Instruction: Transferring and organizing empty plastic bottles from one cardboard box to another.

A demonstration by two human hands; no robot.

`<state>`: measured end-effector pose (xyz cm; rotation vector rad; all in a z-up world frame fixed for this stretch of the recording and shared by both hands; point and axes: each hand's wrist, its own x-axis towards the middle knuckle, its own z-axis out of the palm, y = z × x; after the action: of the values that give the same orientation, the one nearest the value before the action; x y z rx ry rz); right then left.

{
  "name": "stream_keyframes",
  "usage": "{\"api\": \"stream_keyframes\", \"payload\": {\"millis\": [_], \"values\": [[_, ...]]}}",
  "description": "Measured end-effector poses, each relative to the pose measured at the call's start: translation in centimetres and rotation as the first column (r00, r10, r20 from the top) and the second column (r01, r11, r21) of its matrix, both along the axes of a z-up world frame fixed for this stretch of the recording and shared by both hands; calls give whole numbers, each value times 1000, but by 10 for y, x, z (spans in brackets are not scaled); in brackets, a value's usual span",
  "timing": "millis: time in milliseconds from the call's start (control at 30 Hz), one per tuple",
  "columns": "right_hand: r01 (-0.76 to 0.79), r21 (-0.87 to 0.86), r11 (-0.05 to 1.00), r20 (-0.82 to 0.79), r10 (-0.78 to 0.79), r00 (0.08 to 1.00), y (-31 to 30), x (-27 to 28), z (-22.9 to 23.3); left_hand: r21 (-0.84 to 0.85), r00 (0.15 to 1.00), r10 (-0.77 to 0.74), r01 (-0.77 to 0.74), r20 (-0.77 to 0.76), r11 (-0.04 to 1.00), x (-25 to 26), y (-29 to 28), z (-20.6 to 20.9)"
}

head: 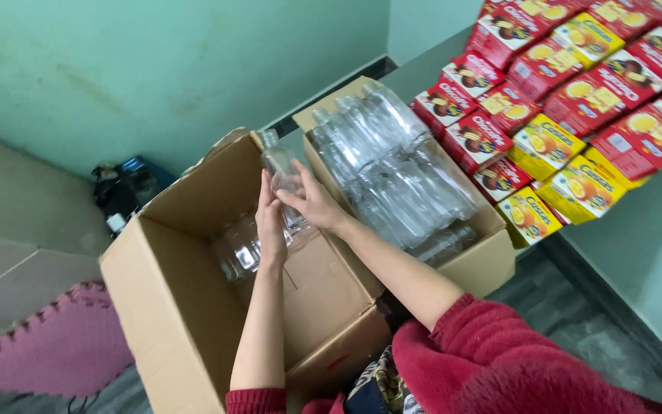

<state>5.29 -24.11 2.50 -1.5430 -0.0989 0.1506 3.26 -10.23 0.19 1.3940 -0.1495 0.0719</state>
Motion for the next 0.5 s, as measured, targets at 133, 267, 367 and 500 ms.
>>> {"api": "stream_keyframes", "payload": {"millis": [133, 267, 367, 500], "values": [[108, -106, 988, 96, -98, 990, -52, -17, 39, 132, 996, -69, 61, 59, 989, -18, -47, 27], [236, -336, 912, 211, -172, 962, -113, -26, 53, 353, 967, -175, 100, 187, 930, -17, -90, 22], [322, -417, 850, 284, -215, 934, -153, -37, 58, 515, 913, -278, 91, 300, 852, -18, -126, 25], [408, -516, 753, 370, -233, 899, -219, -46, 50, 718, 805, -450, 44, 386, 694, -15, -160, 18]]}}
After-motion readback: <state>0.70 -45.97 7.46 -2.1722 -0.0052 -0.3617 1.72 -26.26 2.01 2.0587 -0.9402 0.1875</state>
